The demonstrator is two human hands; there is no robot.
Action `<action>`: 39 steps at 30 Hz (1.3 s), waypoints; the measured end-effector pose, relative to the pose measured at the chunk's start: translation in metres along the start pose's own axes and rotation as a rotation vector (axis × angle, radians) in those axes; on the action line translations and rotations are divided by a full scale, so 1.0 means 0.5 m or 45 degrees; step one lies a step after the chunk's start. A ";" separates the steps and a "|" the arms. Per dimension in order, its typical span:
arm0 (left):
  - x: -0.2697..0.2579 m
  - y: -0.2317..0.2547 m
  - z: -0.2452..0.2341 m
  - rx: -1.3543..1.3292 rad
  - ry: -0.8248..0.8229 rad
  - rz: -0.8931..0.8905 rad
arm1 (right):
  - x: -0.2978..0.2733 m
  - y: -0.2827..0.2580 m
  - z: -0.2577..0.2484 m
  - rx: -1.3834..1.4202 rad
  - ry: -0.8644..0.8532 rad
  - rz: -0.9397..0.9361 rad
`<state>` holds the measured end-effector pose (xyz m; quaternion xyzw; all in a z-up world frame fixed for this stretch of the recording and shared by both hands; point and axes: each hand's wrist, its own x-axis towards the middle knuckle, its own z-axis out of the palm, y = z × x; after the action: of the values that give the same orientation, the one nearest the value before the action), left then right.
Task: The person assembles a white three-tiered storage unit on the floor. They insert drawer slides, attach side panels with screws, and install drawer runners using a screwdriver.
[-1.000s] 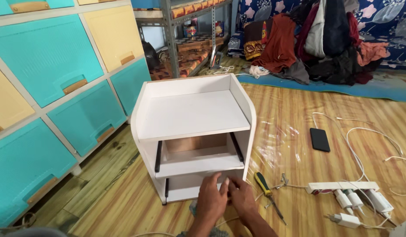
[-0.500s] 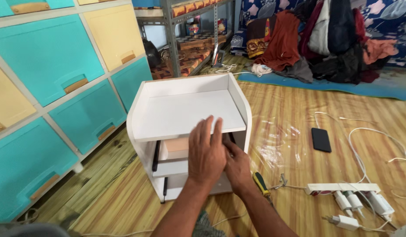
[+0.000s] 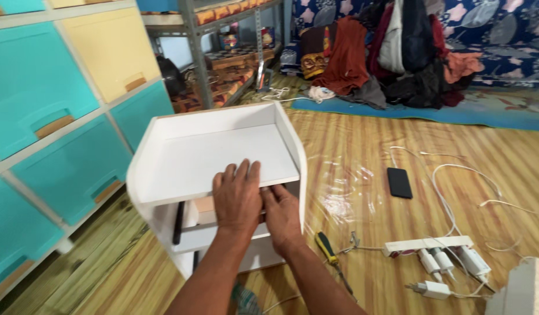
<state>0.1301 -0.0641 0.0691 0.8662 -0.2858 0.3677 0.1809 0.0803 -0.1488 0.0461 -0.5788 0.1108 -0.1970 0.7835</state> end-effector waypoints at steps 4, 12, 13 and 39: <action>-0.008 0.001 0.000 0.046 0.093 0.032 | -0.007 0.051 -0.040 -0.315 -0.081 -0.027; -0.018 -0.002 0.020 0.005 0.074 -0.025 | -0.075 0.348 -0.132 -1.354 -1.287 -0.096; -0.017 0.000 0.022 0.005 0.068 -0.037 | -0.104 0.385 -0.134 -1.326 -1.223 0.079; -0.096 0.012 -0.012 -0.284 0.426 0.028 | -0.027 0.053 -0.055 1.192 -0.493 0.356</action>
<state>0.0961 -0.0480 0.0383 0.7645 -0.3002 0.4744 0.3168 0.0620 -0.1601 0.0117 -0.1721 -0.0598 -0.0084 0.9832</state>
